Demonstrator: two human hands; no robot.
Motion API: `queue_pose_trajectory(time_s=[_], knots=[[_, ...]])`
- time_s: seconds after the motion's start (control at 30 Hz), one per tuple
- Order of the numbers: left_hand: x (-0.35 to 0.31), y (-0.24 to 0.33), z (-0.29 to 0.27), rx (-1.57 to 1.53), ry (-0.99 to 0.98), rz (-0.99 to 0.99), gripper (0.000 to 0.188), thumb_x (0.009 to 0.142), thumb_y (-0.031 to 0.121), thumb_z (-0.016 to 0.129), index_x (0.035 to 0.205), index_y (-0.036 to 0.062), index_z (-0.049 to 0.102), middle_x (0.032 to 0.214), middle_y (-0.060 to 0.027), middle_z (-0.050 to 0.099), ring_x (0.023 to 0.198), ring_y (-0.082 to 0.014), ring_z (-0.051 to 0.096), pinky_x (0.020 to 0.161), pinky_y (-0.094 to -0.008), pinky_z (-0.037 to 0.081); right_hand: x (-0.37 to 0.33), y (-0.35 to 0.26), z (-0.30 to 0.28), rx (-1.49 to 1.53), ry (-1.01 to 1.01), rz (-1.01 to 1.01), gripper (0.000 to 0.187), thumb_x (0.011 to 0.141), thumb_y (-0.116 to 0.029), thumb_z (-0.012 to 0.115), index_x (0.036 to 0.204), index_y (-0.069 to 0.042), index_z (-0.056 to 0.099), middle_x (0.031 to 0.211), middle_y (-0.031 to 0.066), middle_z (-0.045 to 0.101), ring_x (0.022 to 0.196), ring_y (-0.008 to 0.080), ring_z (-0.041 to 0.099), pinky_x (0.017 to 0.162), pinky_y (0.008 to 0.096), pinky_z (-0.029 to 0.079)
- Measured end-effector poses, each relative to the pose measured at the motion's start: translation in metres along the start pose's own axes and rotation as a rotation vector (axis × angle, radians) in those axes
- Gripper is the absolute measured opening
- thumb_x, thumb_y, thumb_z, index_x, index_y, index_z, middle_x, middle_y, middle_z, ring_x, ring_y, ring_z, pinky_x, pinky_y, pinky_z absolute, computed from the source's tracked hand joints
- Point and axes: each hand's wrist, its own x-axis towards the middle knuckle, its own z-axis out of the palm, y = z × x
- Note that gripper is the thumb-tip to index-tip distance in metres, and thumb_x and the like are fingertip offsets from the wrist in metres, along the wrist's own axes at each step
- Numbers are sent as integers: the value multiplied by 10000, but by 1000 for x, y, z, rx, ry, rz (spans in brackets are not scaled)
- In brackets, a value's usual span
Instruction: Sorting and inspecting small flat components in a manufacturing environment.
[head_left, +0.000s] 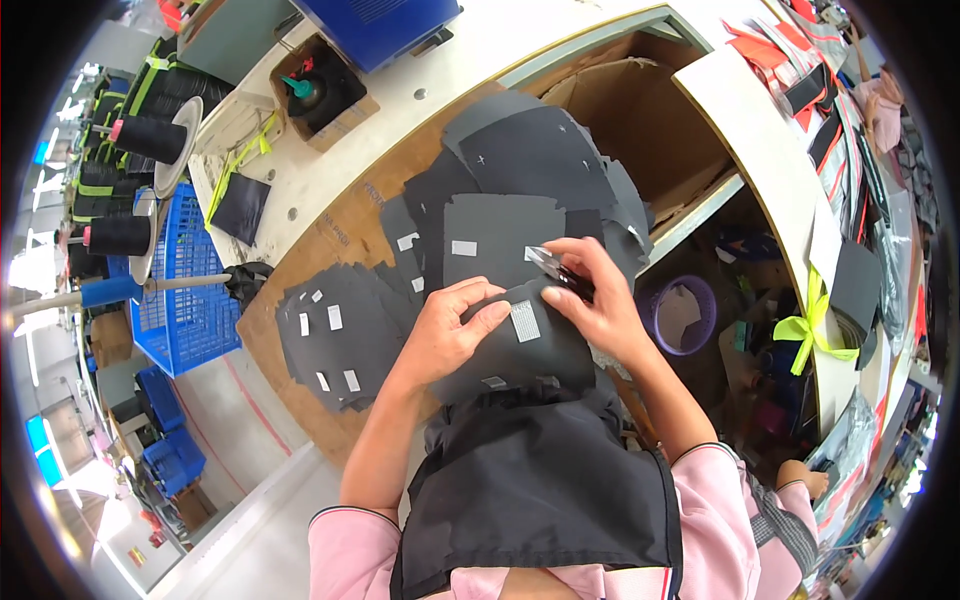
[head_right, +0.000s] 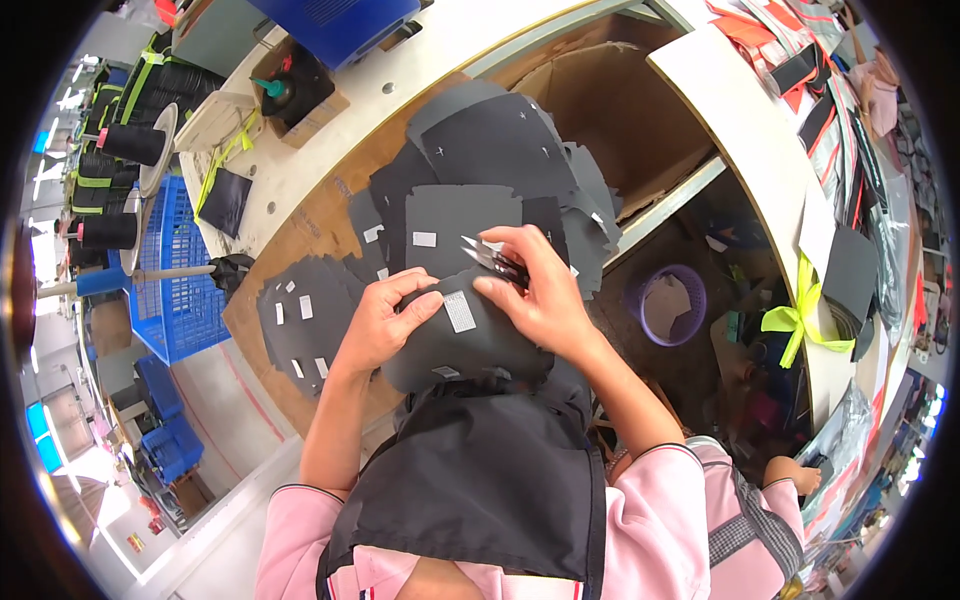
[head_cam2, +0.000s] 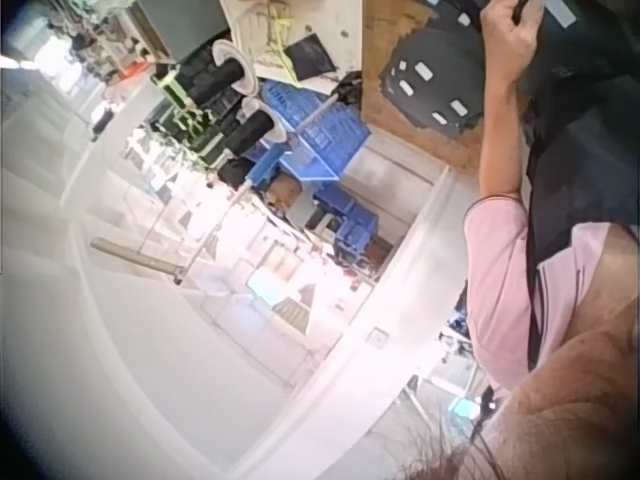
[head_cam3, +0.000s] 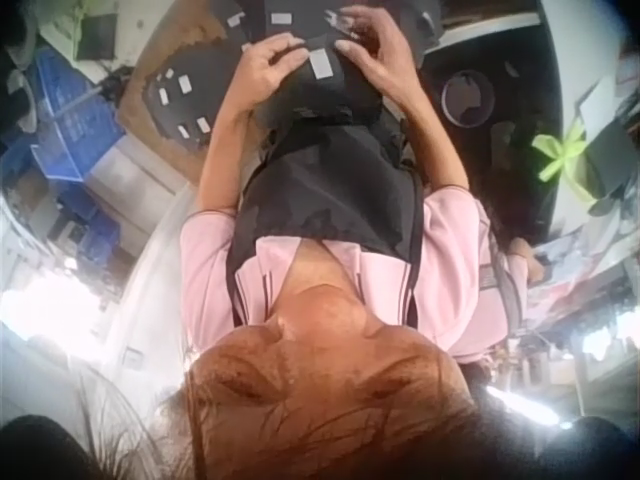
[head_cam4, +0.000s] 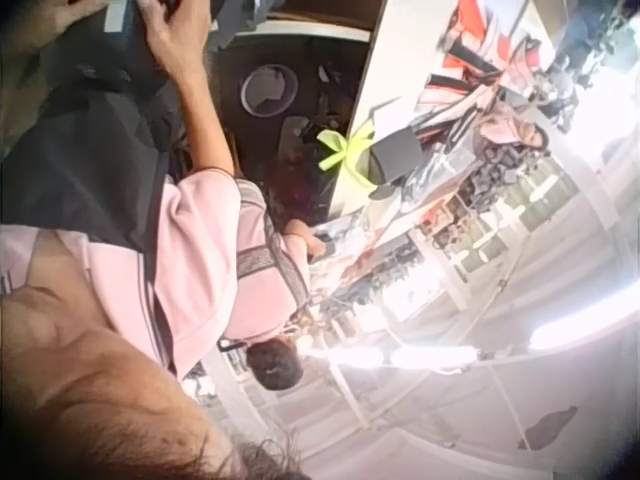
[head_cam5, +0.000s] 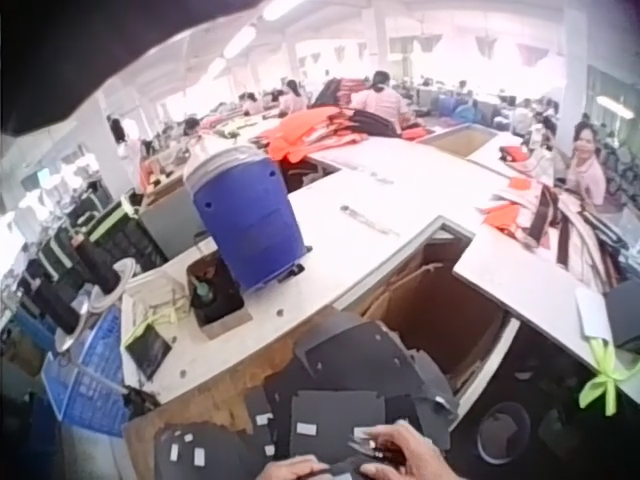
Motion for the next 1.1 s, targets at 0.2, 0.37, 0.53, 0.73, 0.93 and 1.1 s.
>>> queue_pose_trajectory(time_s=[0.2, 0.37, 0.53, 0.73, 0.93, 1.1], knots=[[-5, 4, -1, -84, 22, -59, 214, 878, 170, 596, 933, -36, 615, 744, 5, 500, 662, -66, 423, 584, -236, 365, -22, -6, -9, -454, 102, -424, 375, 636, -30, 744, 985, -75, 615, 818, 58, 543, 650, 213, 559, 561, 302, 452], [-6, 9, 1, -123, 26, -118, 180, 878, 163, 591, 907, -10, 631, 694, 49, 500, 618, -32, 398, 552, -211, 336, -21, -9, -13, -625, 103, -540, 398, 596, -29, 760, 971, -109, 656, 813, 44, 539, 648, 193, 563, 578, 305, 471], [-7, 21, 2, -113, 18, -200, 165, 869, 161, 599, 895, 4, 643, 649, 57, 483, 595, -28, 393, 526, -214, 324, -26, -12, -8, -525, 160, -518, 395, 582, -57, 781, 956, -122, 674, 814, 46, 524, 647, 194, 558, 637, 320, 496], [-7, 10, 4, -183, -13, -68, 161, 863, 155, 601, 879, 1, 647, 624, 65, 470, 596, -30, 387, 535, -214, 314, -23, -10, -6, -526, 130, -538, 393, 569, -61, 785, 944, -112, 682, 757, 32, 513, 638, 190, 553, 627, 308, 516], [-9, 7, 3, -237, -5, -195, 163, 860, 156, 602, 867, 1, 651, 621, 67, 466, 596, -30, 380, 538, -211, 305, -27, -6, -3, -495, 248, -626, 395, 573, -36, 778, 950, -110, 683, 719, 30, 504, 596, 189, 530, 578, 296, 485], [-9, 15, 1, -229, -30, -232, 147, 855, 128, 605, 871, -13, 644, 709, 63, 508, 648, -19, 418, 570, -193, 334, -30, -12, -4, -503, 158, -548, 377, 569, 9, 778, 929, -74, 702, 720, 45, 503, 617, 172, 532, 603, 282, 502]])
